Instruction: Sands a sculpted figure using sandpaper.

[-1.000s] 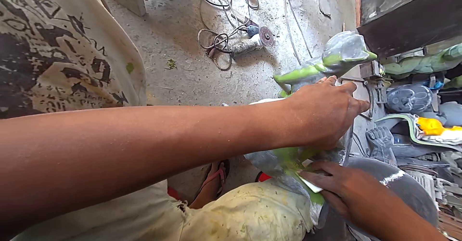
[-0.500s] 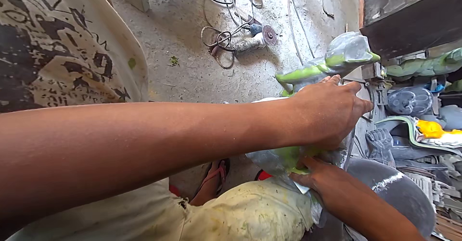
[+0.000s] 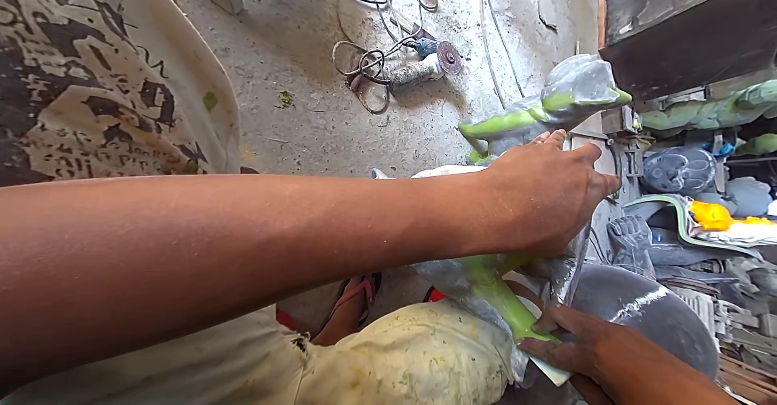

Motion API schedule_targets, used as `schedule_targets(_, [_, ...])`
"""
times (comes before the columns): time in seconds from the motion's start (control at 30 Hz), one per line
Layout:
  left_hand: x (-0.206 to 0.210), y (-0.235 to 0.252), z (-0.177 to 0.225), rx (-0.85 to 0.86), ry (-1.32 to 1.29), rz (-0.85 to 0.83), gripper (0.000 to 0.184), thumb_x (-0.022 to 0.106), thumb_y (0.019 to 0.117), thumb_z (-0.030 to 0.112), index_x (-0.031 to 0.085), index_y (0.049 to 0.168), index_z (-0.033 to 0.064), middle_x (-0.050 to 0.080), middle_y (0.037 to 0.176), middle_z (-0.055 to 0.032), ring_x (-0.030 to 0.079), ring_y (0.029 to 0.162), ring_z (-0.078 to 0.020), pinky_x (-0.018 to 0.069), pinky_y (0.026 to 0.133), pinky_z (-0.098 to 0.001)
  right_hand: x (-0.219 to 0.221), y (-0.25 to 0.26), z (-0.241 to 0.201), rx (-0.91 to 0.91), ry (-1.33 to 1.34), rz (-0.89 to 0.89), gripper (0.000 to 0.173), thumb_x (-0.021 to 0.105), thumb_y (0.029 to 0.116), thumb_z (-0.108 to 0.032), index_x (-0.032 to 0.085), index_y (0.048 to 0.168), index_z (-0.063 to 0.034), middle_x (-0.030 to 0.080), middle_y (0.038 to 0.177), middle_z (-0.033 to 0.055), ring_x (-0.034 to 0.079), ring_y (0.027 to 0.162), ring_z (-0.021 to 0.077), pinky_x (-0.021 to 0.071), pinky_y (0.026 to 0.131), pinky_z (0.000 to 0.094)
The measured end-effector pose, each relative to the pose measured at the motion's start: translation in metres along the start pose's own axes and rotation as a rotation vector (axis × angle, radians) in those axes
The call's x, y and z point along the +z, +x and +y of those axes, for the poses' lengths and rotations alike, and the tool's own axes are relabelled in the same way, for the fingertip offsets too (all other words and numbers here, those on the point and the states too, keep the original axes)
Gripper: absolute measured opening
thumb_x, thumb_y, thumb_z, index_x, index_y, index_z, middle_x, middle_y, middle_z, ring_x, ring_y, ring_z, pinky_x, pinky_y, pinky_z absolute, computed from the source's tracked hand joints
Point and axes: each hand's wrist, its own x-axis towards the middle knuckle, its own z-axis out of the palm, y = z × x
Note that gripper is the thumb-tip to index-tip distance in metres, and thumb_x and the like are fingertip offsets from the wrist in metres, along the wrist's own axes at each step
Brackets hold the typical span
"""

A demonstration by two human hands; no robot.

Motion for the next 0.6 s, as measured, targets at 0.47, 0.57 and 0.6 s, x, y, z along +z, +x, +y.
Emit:
schedule_targets(0.47, [-0.005,0.001,-0.007,-0.058,0.026,0.012,0.055,0.069,0.0874,0.026,0.059,0.142,0.0233,0.051,0.148,-0.0114,0.042,0.143,-0.0364,0.0401,0.114,-0.0522,-0.002,-0.041,0.005,-0.090,0.263,0.153,0.035,0.054,0.0990,-0.011,0.075,0.125,-0.0227,0.070,0.118,0.0097,0.069,0.102,0.0226,0.0584,0.082,0.0450])
schedule_targets(0.57, [-0.008,0.001,-0.010,-0.095,0.031,0.020,0.055,0.067,0.0890,0.024,0.057,0.143,0.0219,0.049,0.151,-0.0145,0.040,0.144,-0.0377,0.0375,0.116,-0.0521,-0.003,-0.062,0.016,-0.055,0.328,0.409,0.032,0.056,0.0986,-0.005,0.075,0.123,-0.0119,0.071,0.119,0.0153,0.068,0.108,0.0226,0.0576,0.092,0.0404])
schedule_targets(0.6, [-0.008,0.002,-0.011,-0.109,0.032,0.019,0.055,0.066,0.0897,0.023,0.057,0.144,0.0216,0.048,0.151,-0.0156,0.039,0.145,-0.0383,0.0377,0.116,-0.0521,-0.001,-0.066,0.019,-0.045,0.345,0.477,0.031,0.056,0.0992,-0.004,0.075,0.123,-0.0085,0.070,0.119,0.0174,0.068,0.108,0.0233,0.0574,0.093,0.0399])
